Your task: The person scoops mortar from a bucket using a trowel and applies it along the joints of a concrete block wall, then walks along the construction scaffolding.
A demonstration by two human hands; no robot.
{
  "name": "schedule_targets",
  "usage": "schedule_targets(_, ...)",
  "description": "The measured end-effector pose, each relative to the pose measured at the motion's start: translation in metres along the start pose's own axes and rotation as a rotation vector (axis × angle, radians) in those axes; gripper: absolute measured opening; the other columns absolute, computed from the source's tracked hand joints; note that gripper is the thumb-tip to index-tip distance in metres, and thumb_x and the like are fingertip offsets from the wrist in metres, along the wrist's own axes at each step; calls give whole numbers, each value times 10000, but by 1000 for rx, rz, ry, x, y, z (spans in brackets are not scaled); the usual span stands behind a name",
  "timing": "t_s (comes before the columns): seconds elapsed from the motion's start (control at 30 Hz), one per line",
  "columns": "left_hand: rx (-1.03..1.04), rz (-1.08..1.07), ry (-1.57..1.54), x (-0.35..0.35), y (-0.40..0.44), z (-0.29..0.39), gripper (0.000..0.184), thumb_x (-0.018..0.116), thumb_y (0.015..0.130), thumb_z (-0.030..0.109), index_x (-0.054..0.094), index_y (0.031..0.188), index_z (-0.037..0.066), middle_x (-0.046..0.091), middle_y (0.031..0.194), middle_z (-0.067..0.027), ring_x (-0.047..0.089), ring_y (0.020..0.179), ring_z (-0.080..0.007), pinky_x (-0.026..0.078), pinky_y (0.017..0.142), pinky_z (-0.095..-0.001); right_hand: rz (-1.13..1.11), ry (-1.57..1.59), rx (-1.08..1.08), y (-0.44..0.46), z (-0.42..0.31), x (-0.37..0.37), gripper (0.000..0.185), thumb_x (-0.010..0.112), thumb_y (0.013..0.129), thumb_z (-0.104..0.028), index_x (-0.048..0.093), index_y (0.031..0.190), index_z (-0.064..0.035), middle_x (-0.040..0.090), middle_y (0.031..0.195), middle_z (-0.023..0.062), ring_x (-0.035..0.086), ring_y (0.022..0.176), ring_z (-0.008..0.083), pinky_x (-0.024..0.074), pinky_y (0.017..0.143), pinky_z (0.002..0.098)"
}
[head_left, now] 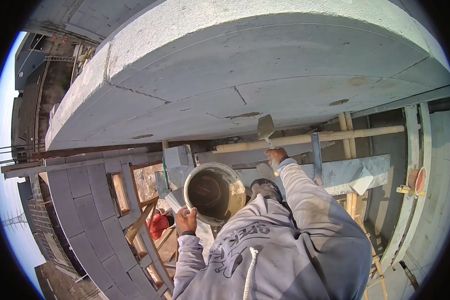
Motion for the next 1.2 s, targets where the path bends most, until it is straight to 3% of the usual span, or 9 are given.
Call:
schedule_targets(0.13, -27, 53, -8, -9, -20, -82, 334, 649, 741, 307, 603, 722, -23, 586, 994, -212, 512, 1028, -316, 393, 881, -379, -67, 63, 23, 34, 2, 36, 204, 675, 695, -165, 608, 805, -7, 554, 605, 116, 537, 461, 250, 443, 430, 384)
schedule_targets(0.23, -240, 131, -147, -26, -39, -119, 383, 666, 738, 263, 541, 886, -67, 585, 746, -105, 530, 683, -202, 434, 691, -295, -208, 13, -4, 56, 7, 56, 197, 666, 686, -173, 610, 803, -25, 539, 583, 113, 533, 456, 245, 443, 427, 381)
schedule_targets(0.4, -334, 167, -279, -51, -52, -157, 331, 632, 728, 255, 564, 718, -69, 523, 556, -93, 464, 547, -199, 370, 536, -373, -111, 148, -129, 36, 7, 90, 220, 657, 663, -205, 578, 761, -24, 536, 566, 110, 527, 443, 243, 440, 430, 379)
schedule_targets(0.63, -405, 187, -189, -47, -21, -236, 466, 605, 713, 371, 547, 623, -82, 519, 522, -189, 447, 466, -278, 371, 532, -426, -9, 72, -270, -16, -12, 95, 191, 648, 672, -202, 567, 726, -37, 539, 559, 93, 521, 435, 221, 434, 418, 353)
schedule_targets(0.8, -447, 170, -63, -47, 2, -222, 467, 632, 678, 382, 550, 666, -77, 560, 706, -273, 534, 667, -396, 409, 643, -443, 9, 91, -160, -35, -11, 105, 203, 672, 665, -193, 565, 773, -58, 504, 595, 59, 501, 422, 202, 430, 388, 336)
schedule_targets(0.9, -466, 87, -91, -67, 10, -184, 470, 634, 673, 380, 527, 670, -77, 538, 703, -256, 540, 684, -358, 414, 664, -420, -16, 50, -178, -57, -14, 125, 213, 679, 663, -175, 552, 789, -58, 495, 583, 54, 501, 415, 200, 434, 383, 335)
schedule_targets(1.03, -444, 319, -217, -39, 18, -232, 519, 649, 681, 451, 562, 679, -61, 569, 783, -230, 539, 780, -322, 415, 734, -397, -8, -112, -157, -83, -21, 169, 240, 699, 652, -148, 529, 801, -64, 504, 580, 58, 510, 418, 197, 442, 379, 324)
schedule_targets(1.1, -533, 348, -391, -44, 19, -226, 541, 659, 674, 479, 582, 686, -56, 581, 841, -222, 539, 829, -330, 420, 776, -386, -140, -144, 50, -66, -4, 184, 218, 685, 672, -123, 527, 812, -67, 508, 585, 55, 504, 423, 182, 445, 386, 314)
schedule_targets(1.2, -604, 274, -399, -62, 24, -222, 530, 675, 647, 461, 621, 748, -56, 586, 874, -250, 552, 867, -357, 429, 805, -390, -242, -514, -84, -114, -20, 260, 206, 666, 683, -126, 536, 826, -53, 511, 588, 52, 504, 426, 170, 442, 398, 298)
Point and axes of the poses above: each hand's wrist, its own y-axis towards the middle knuckle, its own x-axis out of the palm, z = x × y, the point moved 4 cm from there along y, towards the middle knuckle
